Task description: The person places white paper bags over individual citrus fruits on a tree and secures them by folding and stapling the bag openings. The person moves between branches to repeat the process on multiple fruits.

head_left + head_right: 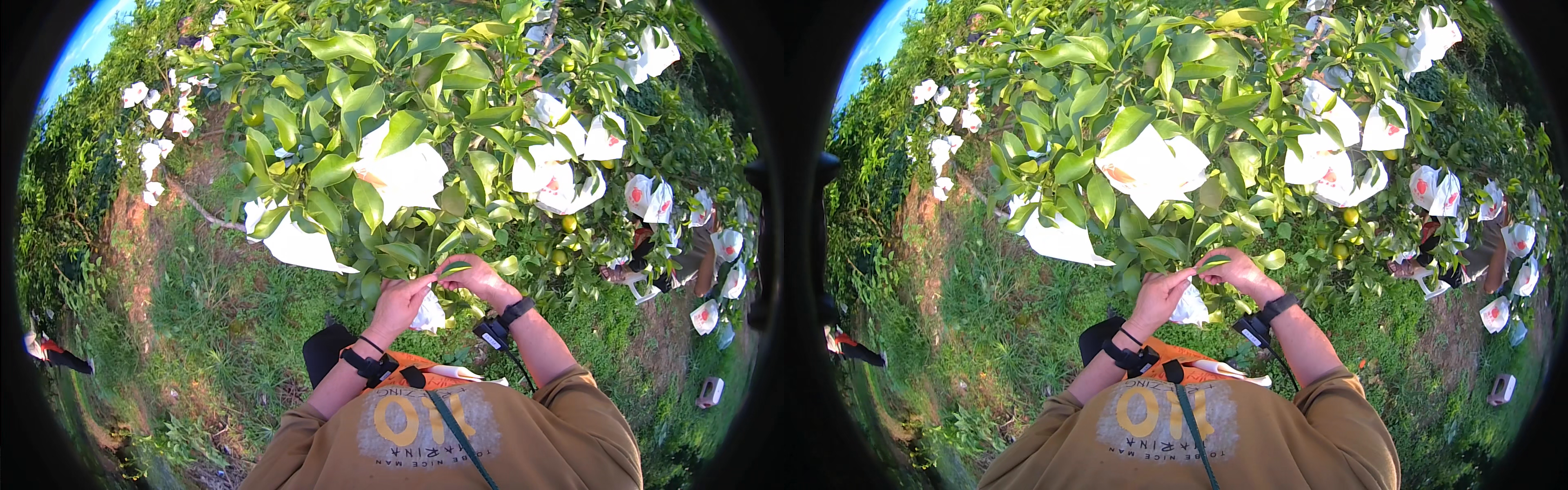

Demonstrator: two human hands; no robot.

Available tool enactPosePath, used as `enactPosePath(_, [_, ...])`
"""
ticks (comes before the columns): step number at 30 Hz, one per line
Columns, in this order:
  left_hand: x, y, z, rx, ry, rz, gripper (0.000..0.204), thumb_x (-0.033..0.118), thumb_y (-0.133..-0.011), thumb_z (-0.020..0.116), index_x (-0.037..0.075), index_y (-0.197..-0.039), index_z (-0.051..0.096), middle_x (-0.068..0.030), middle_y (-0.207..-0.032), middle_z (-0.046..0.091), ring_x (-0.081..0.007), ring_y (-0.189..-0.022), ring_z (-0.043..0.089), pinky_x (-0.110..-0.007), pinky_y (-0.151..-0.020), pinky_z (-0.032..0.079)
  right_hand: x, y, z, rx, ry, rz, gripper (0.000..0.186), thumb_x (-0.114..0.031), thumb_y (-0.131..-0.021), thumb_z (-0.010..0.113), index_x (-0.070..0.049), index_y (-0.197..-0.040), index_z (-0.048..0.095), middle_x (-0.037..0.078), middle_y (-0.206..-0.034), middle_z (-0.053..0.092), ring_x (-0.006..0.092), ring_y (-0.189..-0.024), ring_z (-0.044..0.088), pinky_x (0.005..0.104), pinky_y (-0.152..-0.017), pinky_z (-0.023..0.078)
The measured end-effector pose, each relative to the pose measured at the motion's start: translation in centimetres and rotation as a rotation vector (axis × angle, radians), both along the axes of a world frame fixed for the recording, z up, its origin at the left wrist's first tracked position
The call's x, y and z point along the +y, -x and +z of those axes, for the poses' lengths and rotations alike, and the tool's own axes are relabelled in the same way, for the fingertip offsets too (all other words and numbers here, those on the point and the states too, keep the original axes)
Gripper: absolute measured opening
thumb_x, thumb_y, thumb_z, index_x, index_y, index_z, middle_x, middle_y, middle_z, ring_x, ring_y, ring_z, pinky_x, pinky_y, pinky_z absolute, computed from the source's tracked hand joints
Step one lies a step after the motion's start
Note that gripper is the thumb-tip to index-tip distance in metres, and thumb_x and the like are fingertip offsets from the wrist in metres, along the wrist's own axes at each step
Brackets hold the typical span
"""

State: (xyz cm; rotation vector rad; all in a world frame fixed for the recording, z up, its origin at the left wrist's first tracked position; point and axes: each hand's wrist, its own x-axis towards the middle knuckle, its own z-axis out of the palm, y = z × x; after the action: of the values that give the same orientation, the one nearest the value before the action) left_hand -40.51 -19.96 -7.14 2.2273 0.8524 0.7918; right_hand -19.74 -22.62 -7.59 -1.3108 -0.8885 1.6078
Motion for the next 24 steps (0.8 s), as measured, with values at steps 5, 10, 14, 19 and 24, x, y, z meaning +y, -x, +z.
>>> enactPosePath(5, [-0.3,0.4,-0.9,0.008,-0.078,-0.015,0.021,0.014,-0.087,0.06,0.019,-0.105,0.069,-0.003,-0.072,0.063,-0.0192,-0.07,0.057,-0.032,-0.075,0.038,1.0,-0.7,0.2,0.032,0.139,0.024,0.012,-0.011,-0.079,0.068,-0.002,-0.088,0.066,0.003,-0.071,0.063,0.0086,-0.058,0.057,0.0205,-0.054,0.045])
enactPosePath(10, [-0.6,0.0,-1.7,-0.042,-0.155,-0.015,0.02,0.014,-0.086,0.062,0.022,-0.102,0.07,-0.0026,-0.07,0.062,-0.0198,-0.069,0.059,-0.033,-0.071,0.039,1.8,-1.4,1.3,-0.217,0.045,0.194,0.014,-0.014,-0.079,0.067,-0.001,-0.081,0.068,0.002,-0.068,0.063,0.0086,-0.056,0.055,0.0214,-0.052,0.043])
enactPosePath(14, [-0.8,-0.4,-1.8,-0.047,-0.114,0.002,0.018,0.013,-0.085,0.062,0.021,-0.099,0.071,-0.0031,-0.07,0.063,-0.0213,-0.065,0.058,-0.034,-0.066,0.039,1.9,-0.9,1.2,-0.336,0.017,0.152,0.022,-0.019,-0.081,0.065,-0.002,-0.095,0.068,0.001,-0.079,0.065,0.0082,-0.067,0.057,0.0238,-0.059,0.046])
enactPosePath(19, [-0.7,-0.5,-1.9,-0.053,-0.102,0.001,0.019,0.011,-0.084,0.062,0.019,-0.098,0.071,-0.0033,-0.071,0.063,-0.0216,-0.066,0.058,-0.034,-0.066,0.04,1.9,-0.6,0.1,-0.389,-0.006,0.264,0.016,-0.015,-0.083,0.065,-0.002,-0.092,0.067,-0.001,-0.075,0.064,0.006,-0.066,0.053,0.0211,-0.06,0.044])
enactPosePath(24, [-0.5,-0.7,-1.9,-0.042,-0.131,0.012,0.017,0.01,-0.082,0.062,0.018,-0.095,0.071,-0.0031,-0.071,0.063,-0.0211,-0.069,0.059,-0.035,-0.065,0.041,1.7,-0.1,0.0,-0.437,-0.061,0.145,0.011,-0.013,-0.08,0.067,-0.002,-0.078,0.067,-0.001,-0.069,0.063,0.0065,-0.062,0.053,0.0228,-0.057,0.044])
